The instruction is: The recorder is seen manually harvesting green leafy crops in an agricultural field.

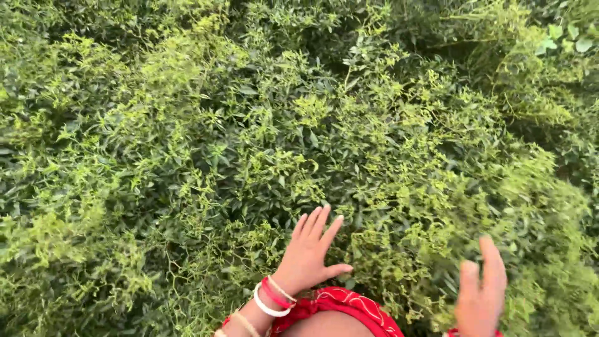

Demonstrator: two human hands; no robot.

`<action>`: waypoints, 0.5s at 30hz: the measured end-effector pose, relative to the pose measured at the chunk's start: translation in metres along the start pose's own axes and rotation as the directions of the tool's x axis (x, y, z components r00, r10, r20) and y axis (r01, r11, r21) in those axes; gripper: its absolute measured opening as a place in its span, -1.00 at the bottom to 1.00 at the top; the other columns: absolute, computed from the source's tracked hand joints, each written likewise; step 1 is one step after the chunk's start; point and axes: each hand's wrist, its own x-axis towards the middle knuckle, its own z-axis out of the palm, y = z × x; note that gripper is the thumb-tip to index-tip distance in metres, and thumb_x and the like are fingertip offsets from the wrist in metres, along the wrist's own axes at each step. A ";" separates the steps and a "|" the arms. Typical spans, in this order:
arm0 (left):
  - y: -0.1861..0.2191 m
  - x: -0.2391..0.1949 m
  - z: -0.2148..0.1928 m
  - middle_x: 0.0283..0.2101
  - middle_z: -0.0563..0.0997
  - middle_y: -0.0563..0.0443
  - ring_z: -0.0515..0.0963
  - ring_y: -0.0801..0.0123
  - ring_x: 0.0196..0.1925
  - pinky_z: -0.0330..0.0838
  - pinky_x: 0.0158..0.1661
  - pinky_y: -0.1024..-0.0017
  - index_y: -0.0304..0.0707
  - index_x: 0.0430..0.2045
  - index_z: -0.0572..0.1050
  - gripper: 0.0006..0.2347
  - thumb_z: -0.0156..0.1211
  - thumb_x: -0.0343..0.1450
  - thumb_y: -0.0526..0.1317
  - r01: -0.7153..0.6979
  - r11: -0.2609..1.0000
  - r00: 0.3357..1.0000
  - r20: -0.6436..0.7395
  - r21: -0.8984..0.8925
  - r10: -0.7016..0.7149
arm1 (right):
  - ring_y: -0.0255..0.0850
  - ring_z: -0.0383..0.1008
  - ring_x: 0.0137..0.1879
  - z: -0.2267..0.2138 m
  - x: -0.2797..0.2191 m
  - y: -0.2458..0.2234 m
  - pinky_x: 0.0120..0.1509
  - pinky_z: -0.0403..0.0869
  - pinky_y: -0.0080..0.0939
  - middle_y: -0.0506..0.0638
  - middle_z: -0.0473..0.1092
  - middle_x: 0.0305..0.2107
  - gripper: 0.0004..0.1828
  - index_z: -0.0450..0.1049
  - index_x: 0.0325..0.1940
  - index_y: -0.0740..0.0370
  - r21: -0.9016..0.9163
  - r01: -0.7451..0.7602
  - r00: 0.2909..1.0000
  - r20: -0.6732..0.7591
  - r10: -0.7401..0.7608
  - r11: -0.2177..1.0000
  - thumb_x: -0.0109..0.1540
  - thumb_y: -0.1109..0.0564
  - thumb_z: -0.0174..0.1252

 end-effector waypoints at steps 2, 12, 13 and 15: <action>-0.020 0.000 0.010 0.47 0.09 -0.42 0.08 -0.25 0.49 -0.07 0.38 -0.13 -0.25 0.38 0.22 -0.16 0.36 0.27 0.24 -0.017 1.000 0.999 0.027 0.020 0.016 | 0.16 0.21 0.52 0.020 0.005 -0.057 0.61 0.14 0.09 0.26 0.27 0.38 -0.45 0.28 0.45 0.33 -0.098 0.227 0.974 0.035 -0.225 0.969 0.38 0.10 0.03; -0.106 -0.042 0.066 0.26 0.40 -0.40 0.40 -0.25 0.27 0.30 0.19 -0.06 -0.14 0.39 0.26 -0.23 0.11 0.35 0.34 0.189 0.981 0.887 0.437 -0.044 -0.151 | 0.19 0.23 0.40 0.164 -0.067 -0.011 0.38 0.28 0.19 0.10 0.26 0.32 -0.28 0.34 0.31 -0.12 -0.545 0.443 0.834 0.543 -0.103 0.712 0.12 -0.38 0.11; -0.112 -0.049 0.069 0.19 0.48 -0.39 0.48 -0.24 0.20 0.37 0.15 -0.02 -0.11 0.40 0.26 -0.23 0.07 0.34 0.34 0.230 0.969 0.862 0.480 -0.088 -0.161 | 0.12 0.26 0.42 0.172 -0.084 0.014 0.39 0.34 0.14 0.04 0.24 0.35 -0.28 0.30 0.33 -0.23 -0.629 0.341 0.824 0.558 0.100 0.699 0.15 -0.45 0.06; -0.125 -0.053 0.075 0.18 0.49 -0.40 0.49 -0.25 0.18 0.39 0.14 -0.01 -0.12 0.38 0.28 -0.23 0.07 0.35 0.36 0.225 0.970 0.856 0.493 -0.088 -0.154 | 0.11 0.30 0.41 0.174 -0.111 0.054 0.38 0.39 0.14 0.03 0.26 0.34 -0.28 0.28 0.38 -0.29 -0.636 0.304 0.815 0.559 0.152 0.710 0.17 -0.46 0.04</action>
